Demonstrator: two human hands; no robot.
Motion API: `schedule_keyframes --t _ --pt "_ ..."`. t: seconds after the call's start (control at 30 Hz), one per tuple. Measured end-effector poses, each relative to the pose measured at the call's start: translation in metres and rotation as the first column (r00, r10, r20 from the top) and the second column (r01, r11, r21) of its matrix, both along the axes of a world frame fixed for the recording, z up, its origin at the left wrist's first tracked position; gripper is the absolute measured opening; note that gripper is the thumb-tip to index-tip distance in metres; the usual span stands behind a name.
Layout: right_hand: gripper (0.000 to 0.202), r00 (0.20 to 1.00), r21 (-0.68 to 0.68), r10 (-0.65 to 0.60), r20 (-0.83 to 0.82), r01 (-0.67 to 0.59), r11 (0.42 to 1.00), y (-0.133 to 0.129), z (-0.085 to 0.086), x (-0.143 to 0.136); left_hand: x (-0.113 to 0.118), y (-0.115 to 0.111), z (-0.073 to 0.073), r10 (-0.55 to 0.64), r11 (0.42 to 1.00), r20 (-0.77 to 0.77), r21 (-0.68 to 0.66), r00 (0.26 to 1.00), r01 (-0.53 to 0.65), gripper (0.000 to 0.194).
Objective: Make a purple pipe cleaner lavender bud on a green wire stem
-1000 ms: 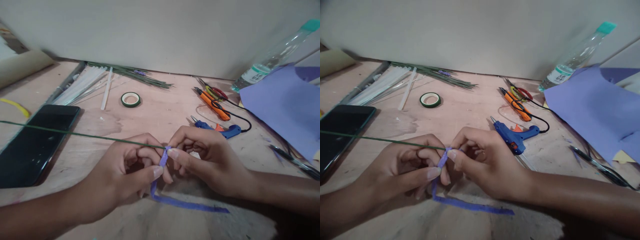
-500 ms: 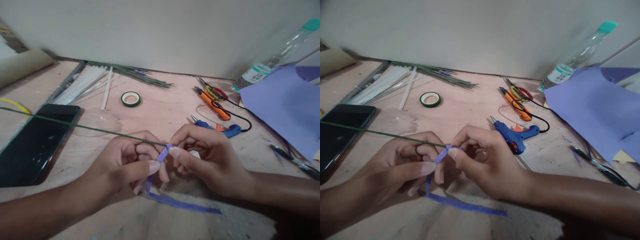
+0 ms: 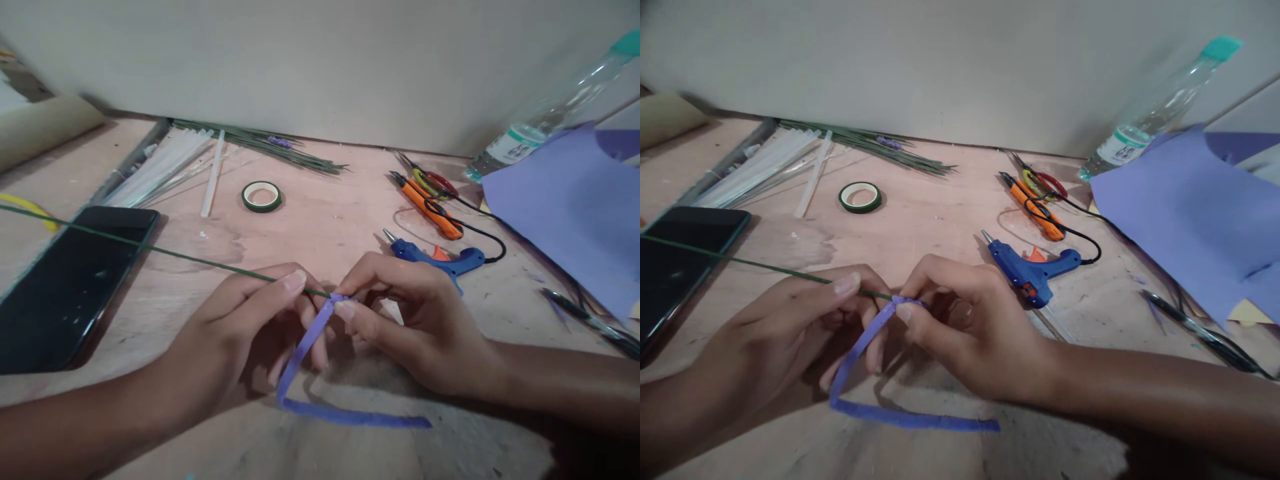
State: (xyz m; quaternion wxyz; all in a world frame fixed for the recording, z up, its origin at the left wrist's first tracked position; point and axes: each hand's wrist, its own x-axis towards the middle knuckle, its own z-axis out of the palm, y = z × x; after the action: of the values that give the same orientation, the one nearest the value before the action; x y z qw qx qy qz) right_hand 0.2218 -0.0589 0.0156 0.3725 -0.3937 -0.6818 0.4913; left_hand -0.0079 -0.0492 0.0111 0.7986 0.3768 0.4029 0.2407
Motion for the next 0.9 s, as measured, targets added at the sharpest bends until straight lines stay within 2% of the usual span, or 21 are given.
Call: schedule_keyframes --t 0.17,0.37,0.5,0.63,0.73,0.83,0.9 --pt "0.013 1.000 -0.055 0.008 -0.029 -0.009 0.998 0.002 0.004 -0.002 0.005 0.000 0.003 0.027 0.999 0.070 0.016 0.997 -0.029 0.044" --pt "0.019 0.997 -0.182 0.067 -0.042 -0.073 0.981 0.004 0.009 0.000 -0.001 -0.002 -0.004 -0.046 0.992 0.036 0.121 0.998 0.042 0.044" --pt "0.029 0.993 -0.181 0.111 -0.031 -0.115 0.977 0.005 0.010 0.000 -0.005 -0.003 -0.006 -0.072 0.977 -0.021 0.200 0.997 0.075 0.048" --pt "0.029 0.994 -0.158 0.098 -0.040 -0.103 0.982 0.005 0.008 -0.001 -0.005 -0.003 -0.004 -0.080 0.984 0.004 0.162 0.997 0.078 0.038" --pt "0.026 0.994 -0.160 0.095 -0.062 -0.104 0.982 0.003 0.007 -0.001 -0.005 -0.001 -0.003 -0.102 0.983 -0.004 0.153 0.995 0.101 0.027" --pt "0.019 0.994 -0.171 0.084 -0.065 -0.094 0.981 0.002 0.007 -0.001 -0.004 -0.001 -0.005 -0.111 0.973 -0.012 0.204 0.994 0.111 0.026" --pt "0.017 0.996 -0.173 0.070 -0.050 -0.078 0.982 0.001 0.008 0.000 -0.003 0.000 -0.006 -0.099 0.978 0.028 0.190 0.995 0.092 0.025"
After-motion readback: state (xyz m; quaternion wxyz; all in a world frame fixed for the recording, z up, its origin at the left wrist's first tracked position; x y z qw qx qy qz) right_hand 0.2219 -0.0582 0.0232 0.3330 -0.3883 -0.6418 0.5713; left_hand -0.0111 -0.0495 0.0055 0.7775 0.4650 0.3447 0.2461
